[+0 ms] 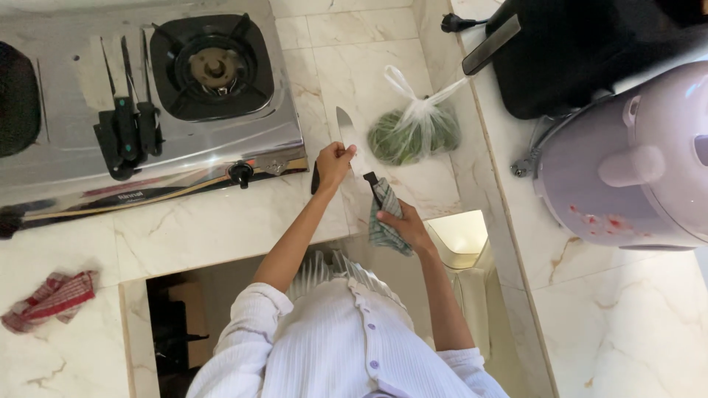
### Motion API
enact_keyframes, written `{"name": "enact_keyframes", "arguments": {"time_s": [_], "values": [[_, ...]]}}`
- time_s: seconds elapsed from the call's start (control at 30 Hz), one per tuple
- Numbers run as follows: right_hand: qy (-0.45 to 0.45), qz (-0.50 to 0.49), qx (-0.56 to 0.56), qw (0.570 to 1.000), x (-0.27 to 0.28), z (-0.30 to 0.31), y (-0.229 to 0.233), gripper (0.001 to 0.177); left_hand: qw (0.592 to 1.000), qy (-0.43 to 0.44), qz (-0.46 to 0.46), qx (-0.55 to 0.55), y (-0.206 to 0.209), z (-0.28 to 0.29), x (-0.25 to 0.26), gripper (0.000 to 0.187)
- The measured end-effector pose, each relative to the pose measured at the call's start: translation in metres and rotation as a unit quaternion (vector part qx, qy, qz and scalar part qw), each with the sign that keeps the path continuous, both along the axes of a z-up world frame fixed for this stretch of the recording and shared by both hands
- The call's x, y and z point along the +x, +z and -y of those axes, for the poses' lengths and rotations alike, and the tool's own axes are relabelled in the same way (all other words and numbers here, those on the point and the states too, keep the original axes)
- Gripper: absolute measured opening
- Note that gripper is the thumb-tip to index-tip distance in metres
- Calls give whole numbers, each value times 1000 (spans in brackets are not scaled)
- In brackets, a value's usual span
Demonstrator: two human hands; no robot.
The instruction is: Organize knives and other kitchen tools into a knife block and holder.
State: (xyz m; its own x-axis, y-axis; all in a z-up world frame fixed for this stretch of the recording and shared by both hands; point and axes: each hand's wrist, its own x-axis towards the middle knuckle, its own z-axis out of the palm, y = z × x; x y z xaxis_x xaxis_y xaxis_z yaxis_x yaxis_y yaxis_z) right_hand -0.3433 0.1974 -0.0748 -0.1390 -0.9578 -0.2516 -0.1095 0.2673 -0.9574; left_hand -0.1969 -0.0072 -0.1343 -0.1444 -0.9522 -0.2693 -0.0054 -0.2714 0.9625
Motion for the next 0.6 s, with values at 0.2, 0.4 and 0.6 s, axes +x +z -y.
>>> {"name": "enact_keyframes", "arguments": {"time_s": [0.2, 0.4, 0.6], "values": [[-121, -50, 59, 990, -51, -22, 11, 33, 967, 46, 210, -133, -70, 10, -22, 29], [-163, 45, 15, 985, -34, -17, 29, 33, 957, -16, 274, -92, -36, -2, -25, 34], [-158, 112, 22, 981, -7, 4, 43, 40, 848, -84, 484, -201, 35, -69, 34, 74]]}}
